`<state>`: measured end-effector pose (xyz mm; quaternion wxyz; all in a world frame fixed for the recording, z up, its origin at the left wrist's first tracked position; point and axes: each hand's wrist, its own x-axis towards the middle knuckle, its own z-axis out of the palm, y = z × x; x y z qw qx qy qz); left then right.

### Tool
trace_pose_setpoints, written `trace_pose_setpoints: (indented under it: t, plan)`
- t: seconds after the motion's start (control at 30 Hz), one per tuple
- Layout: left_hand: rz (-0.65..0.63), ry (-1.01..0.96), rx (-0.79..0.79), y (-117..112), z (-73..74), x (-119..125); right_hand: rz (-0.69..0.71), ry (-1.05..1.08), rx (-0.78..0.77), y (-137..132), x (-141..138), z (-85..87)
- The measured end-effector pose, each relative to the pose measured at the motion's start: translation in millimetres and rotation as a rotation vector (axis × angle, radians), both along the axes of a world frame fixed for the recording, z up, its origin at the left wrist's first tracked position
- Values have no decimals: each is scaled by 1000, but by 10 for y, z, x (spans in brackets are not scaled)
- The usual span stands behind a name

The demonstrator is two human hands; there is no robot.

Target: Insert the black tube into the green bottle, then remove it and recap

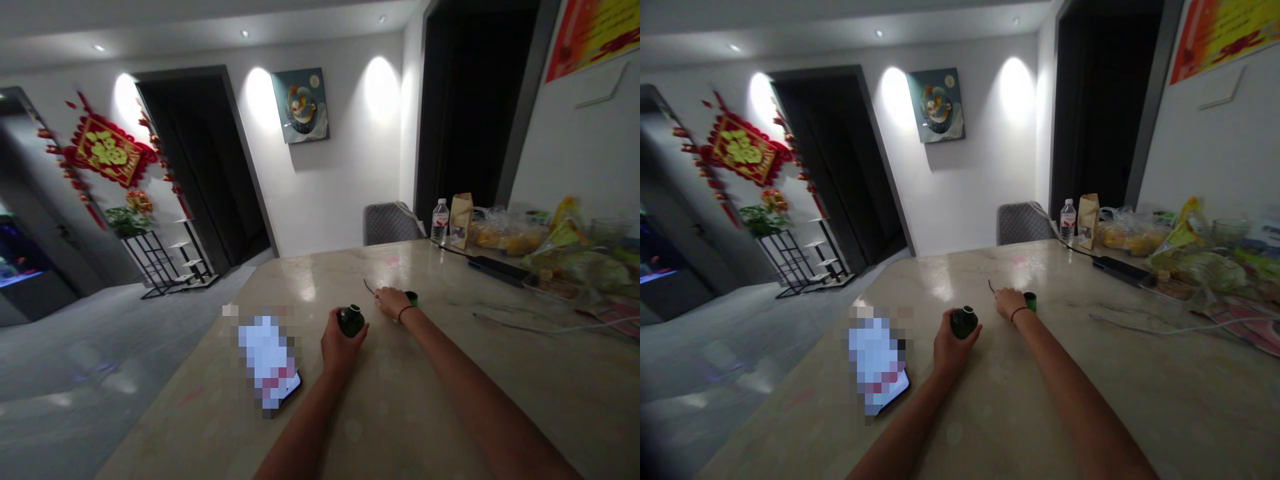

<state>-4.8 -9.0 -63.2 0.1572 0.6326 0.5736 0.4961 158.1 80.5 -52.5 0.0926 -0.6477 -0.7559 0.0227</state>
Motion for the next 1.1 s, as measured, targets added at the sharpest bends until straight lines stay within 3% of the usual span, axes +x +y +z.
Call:
trace_pose_setpoints:
  t: [0.33,0.6,0.77,1.1]
  plan:
    - [-7,17,5,16,-24,0,1,29,-11,-7,-21,-56]
    - [-62,-11,3,35,-31,-11,8,51,-125,-90,-80,52]
    - [-59,-2,20,52,-53,-14,60,53,-174,-64,-123,21]
    - [-42,-11,8,50,-50,-5,111,60,-118,-39,-86,56]
